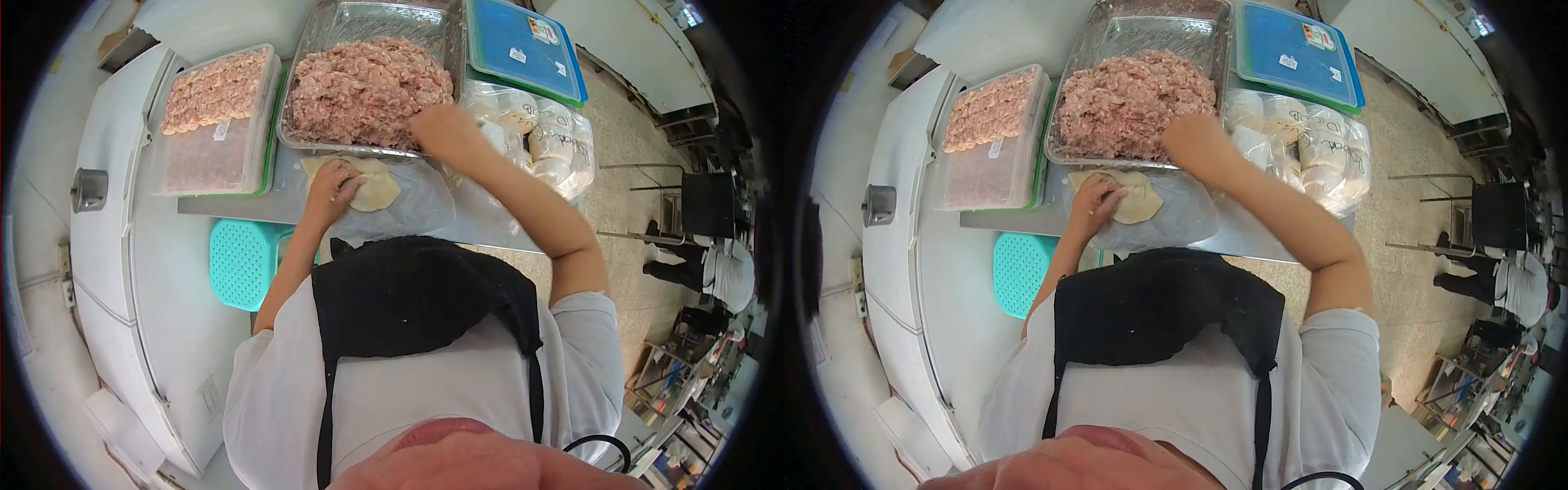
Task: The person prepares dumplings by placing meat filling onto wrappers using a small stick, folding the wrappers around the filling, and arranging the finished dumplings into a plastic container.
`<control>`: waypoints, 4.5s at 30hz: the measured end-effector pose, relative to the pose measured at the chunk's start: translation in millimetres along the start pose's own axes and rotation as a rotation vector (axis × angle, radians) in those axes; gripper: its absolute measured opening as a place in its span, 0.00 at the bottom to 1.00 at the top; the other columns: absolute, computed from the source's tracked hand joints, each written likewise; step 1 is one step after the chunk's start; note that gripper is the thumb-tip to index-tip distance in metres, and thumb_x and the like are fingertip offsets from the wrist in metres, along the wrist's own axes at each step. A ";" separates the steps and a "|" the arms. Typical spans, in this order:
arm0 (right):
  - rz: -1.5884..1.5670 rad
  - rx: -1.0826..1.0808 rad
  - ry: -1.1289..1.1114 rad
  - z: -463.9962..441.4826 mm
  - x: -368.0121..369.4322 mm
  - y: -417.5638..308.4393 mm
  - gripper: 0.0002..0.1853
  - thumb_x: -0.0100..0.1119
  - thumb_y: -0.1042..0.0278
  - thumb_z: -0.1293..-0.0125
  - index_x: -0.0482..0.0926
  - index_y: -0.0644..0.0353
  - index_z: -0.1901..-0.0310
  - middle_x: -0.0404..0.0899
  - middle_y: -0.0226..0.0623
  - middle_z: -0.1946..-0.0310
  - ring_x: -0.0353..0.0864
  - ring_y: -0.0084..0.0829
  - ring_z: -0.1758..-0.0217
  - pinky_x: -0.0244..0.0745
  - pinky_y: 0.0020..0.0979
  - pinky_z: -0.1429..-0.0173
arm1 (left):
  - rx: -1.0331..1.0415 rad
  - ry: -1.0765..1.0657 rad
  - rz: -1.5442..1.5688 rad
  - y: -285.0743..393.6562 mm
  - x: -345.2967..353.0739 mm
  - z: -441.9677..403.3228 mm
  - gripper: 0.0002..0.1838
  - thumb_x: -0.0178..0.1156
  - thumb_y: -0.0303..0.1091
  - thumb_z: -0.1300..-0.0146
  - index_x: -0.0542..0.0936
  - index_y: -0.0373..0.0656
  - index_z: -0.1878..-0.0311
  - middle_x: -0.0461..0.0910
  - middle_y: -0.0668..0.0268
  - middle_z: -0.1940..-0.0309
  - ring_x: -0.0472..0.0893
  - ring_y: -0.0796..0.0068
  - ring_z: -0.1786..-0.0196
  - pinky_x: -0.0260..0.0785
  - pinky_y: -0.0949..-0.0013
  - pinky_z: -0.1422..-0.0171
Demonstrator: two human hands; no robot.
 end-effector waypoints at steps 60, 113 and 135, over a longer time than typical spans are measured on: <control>-0.273 0.485 -0.007 1.4 -48.7 -23.0 0.10 0.56 0.62 0.34 0.81 0.59 0.57 0.80 0.45 0.64 0.80 0.48 0.63 0.75 0.43 0.60 | -0.533 0.423 1.894 -35.1 -69.4 -103.8 0.38 0.45 0.60 0.31 0.61 0.33 0.34 0.66 0.49 0.36 0.67 0.53 0.34 0.58 0.49 0.28; -0.575 0.063 0.229 34.3 -5.4 51.0 0.15 0.54 0.64 0.34 0.76 0.55 0.47 0.78 0.43 0.67 0.80 0.47 0.64 0.74 0.44 0.62 | -0.452 -0.197 0.202 3.3 -25.0 -116.8 0.35 0.70 0.53 0.53 0.78 0.39 0.46 0.78 0.51 0.49 0.80 0.60 0.49 0.70 0.63 0.43; -0.568 0.157 0.237 43.4 -43.3 35.0 0.14 0.55 0.58 0.34 0.79 0.51 0.49 0.81 0.40 0.64 0.81 0.45 0.60 0.76 0.42 0.59 | -0.249 -0.170 0.365 20.2 -33.5 -113.0 0.30 0.70 0.48 0.47 0.77 0.37 0.47 0.81 0.62 0.62 0.78 0.73 0.64 0.71 0.69 0.57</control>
Point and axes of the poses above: each hand's wrist, its own z-axis away from the middle knuckle, its own x-axis out of the palm, y = z × x, the point moved 8 cm from there along -z, towards the middle knuckle
